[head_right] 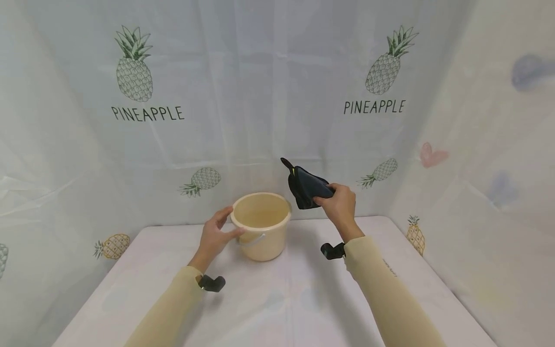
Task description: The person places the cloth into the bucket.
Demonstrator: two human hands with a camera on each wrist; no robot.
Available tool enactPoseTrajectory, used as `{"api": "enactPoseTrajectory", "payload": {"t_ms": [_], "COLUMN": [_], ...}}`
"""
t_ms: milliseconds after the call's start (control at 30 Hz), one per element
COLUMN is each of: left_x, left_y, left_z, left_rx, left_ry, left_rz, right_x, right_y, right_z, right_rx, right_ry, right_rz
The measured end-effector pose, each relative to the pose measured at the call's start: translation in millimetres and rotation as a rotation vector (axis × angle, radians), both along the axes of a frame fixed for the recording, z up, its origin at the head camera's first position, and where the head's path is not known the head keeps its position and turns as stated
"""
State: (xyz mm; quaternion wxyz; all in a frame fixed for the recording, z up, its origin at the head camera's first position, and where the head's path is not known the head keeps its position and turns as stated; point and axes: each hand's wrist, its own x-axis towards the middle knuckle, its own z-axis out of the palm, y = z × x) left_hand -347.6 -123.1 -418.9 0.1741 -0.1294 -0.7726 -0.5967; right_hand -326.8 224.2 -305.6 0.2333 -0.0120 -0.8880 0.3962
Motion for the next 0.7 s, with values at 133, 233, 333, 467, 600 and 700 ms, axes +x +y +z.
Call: {"api": "enactPoseTrajectory", "payload": {"t_ms": [133, 233, 333, 467, 600, 700], "left_x": [-1.4, -1.2, 0.1, 2.4, 2.5, 3.1], "left_y": [-1.7, -2.6, -3.0, -2.0, -0.2, 1.4], "left_z": [-1.3, -1.1, -0.3, 0.6, 0.1, 0.9], "left_rx": [0.009, 0.014, 0.015, 0.019, 0.027, 0.029], "left_ry": [-0.002, 0.003, 0.009, 0.015, 0.024, 0.028], "left_rz": [-0.003, 0.006, 0.016, 0.013, 0.005, 0.006], "right_x": [-4.0, -6.1, -7.9, -9.2, -11.4, -13.2], "right_y": [-17, -30, -44, -61, -76, -85], "right_z": [-1.6, -1.5, -0.9, 0.7, 1.0, 0.4], "right_rx": [-0.042, -0.065, -0.08, -0.089, -0.087, -0.09], "right_ry": [-0.011, -0.012, -0.008, 0.012, 0.024, 0.018], "right_rz": [0.034, 0.064, 0.093, 0.119, 0.131, 0.14]}}
